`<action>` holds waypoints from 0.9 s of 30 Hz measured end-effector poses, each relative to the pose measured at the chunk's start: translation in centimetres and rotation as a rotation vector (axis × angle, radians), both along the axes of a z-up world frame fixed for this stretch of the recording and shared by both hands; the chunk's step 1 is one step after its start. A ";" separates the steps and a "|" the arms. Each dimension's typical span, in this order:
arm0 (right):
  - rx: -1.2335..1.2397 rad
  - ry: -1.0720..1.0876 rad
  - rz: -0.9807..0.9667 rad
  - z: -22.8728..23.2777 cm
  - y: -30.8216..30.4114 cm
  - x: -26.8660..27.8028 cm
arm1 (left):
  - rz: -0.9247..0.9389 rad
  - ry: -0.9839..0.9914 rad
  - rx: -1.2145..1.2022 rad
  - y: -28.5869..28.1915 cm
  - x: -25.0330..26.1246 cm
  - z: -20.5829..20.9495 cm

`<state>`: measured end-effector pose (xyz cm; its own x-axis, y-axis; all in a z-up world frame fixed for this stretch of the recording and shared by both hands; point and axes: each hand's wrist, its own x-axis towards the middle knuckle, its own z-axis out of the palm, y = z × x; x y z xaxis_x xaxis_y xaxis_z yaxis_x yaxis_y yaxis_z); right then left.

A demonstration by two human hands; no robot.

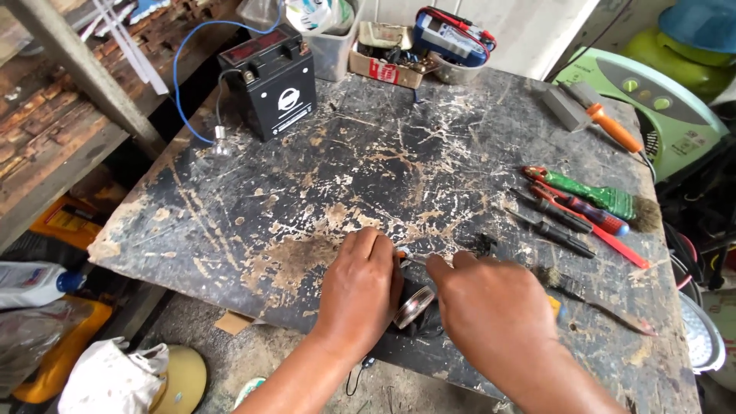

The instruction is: The person disassembles a black cylindrical electronic device on a workbench, using a yellow utility knife to pry open the casing and a black pen-like tool to adjust internal components. The person repeatedly opens and closes the device while manipulating its parts.

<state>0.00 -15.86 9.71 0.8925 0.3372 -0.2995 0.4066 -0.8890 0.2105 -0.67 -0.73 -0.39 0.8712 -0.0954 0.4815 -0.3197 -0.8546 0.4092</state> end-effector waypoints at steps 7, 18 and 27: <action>0.002 -0.165 0.084 -1.1 -1.4 -0.4 | 0.003 -0.100 -0.027 -0.1 0.1 -0.2; 0.316 -0.068 -0.145 -2.6 -1.6 0.2 | -0.005 -0.057 -0.032 0.0 -0.1 -0.3; 0.448 -0.029 -0.205 -2.4 -1.9 -0.2 | -0.005 -0.056 -0.011 -0.1 -0.2 -0.1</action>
